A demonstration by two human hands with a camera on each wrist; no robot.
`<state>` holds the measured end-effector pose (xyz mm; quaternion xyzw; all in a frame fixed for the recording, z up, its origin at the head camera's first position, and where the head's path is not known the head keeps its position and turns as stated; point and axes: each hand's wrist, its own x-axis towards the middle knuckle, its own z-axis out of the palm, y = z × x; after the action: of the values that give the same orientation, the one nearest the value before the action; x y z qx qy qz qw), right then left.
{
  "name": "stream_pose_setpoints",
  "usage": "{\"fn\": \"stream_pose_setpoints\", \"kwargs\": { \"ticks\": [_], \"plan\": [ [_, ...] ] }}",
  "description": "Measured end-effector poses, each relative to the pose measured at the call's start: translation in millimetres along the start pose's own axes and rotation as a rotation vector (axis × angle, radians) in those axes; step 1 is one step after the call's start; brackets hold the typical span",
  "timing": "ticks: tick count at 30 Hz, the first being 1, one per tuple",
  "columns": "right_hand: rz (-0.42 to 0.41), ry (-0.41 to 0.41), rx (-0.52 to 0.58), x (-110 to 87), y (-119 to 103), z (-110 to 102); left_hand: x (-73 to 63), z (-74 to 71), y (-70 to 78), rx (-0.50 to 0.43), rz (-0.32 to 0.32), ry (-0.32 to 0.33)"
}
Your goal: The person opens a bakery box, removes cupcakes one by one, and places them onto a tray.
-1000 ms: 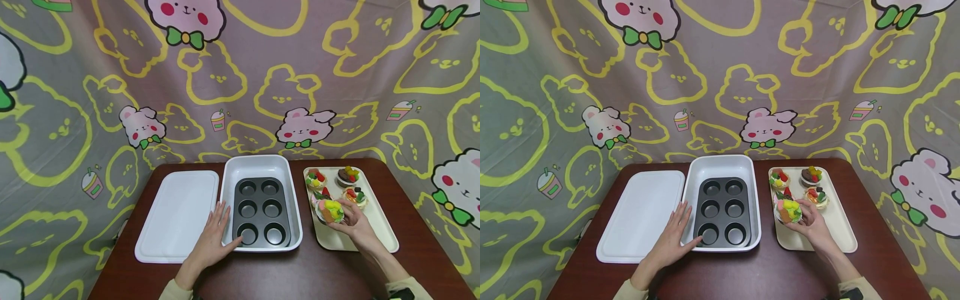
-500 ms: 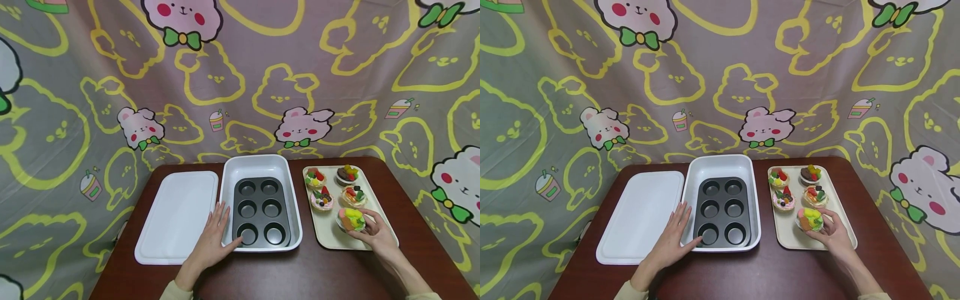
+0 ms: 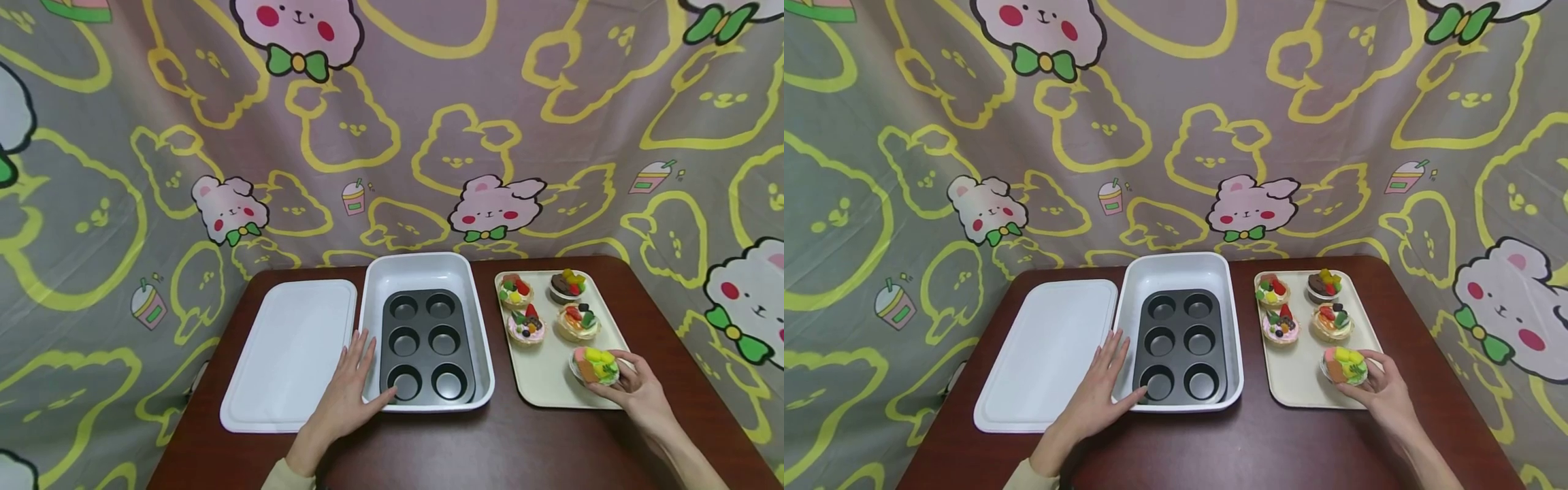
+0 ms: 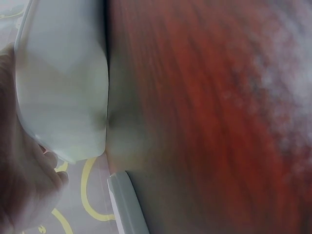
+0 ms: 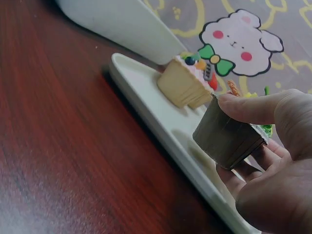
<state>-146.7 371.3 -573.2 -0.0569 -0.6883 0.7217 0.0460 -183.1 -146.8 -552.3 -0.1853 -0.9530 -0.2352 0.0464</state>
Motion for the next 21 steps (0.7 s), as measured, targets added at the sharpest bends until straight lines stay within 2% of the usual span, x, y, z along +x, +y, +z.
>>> {"fn": "stream_pose_setpoints", "kwargs": {
  "ticks": [12, 16, 21],
  "plan": [
    [-0.02, 0.013, -0.002, 4.1, 5.2, -2.7, 1.3, 1.3, 1.4, -0.003, 0.007, 0.009],
    [0.005, 0.026, -0.07, 5.4, 3.0, -1.3, 1.2, -0.1, 1.1, -0.007, -0.001, 0.005],
    [-0.018, 0.034, -0.268, 7.0, 2.5, -0.4, 1.0, -1.9, 1.1, -0.008, -0.006, 0.002]
  ]
}}
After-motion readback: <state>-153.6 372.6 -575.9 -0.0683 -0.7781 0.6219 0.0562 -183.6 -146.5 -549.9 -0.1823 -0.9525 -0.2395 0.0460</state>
